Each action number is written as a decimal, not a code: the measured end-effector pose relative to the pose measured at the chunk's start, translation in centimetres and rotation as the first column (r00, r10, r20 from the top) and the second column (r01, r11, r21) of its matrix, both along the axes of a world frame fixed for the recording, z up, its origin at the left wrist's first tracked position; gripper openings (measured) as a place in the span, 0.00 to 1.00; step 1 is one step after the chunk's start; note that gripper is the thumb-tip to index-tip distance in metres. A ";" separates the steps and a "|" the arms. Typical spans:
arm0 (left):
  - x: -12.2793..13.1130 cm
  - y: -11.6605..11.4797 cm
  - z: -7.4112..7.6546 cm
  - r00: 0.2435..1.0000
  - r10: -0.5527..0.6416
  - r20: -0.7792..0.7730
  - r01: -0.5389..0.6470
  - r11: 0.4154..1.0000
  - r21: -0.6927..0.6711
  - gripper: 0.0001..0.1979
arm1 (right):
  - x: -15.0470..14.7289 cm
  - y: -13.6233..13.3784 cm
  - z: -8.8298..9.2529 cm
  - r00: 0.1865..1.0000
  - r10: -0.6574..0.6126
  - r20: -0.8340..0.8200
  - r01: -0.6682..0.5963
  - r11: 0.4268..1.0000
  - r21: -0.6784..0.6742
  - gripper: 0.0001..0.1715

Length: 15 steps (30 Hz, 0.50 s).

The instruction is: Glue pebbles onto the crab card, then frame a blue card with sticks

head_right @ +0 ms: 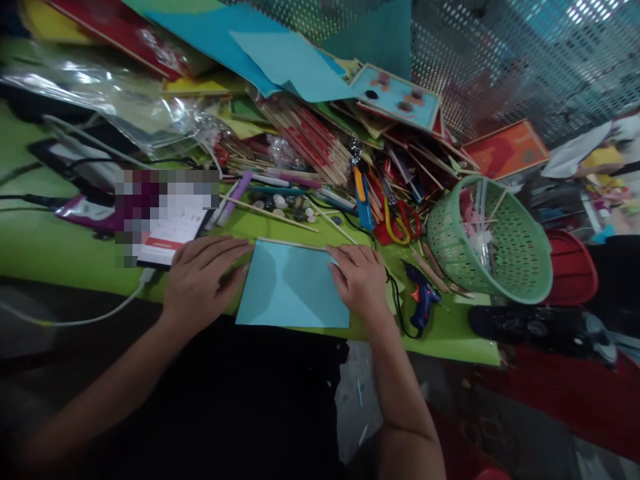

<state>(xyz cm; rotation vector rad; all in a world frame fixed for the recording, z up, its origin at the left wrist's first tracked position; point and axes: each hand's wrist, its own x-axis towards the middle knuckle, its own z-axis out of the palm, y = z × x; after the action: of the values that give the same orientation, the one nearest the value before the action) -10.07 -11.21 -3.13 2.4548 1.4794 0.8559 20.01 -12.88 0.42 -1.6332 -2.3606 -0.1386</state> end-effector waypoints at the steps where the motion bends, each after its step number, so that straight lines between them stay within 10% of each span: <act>1: 0.0 0.0 0.1 0.999 0.031 -0.006 -0.031 0.999 -0.012 0.18 | -0.5 0.1 0.1 1.000 0.013 -0.001 -0.013 1.000 -0.010 0.20; 15: 0.7 0.3 0.3 0.986 -0.014 -0.165 0.006 0.999 -0.050 0.22 | -2.4 0.6 -1.1 0.998 0.030 0.047 -0.029 0.999 -0.035 0.21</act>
<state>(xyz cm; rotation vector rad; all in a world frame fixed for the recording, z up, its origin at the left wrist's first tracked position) -9.35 -10.95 -2.80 2.5479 1.5187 0.6192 17.58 -12.32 -0.66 -1.6269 -2.4336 -0.1334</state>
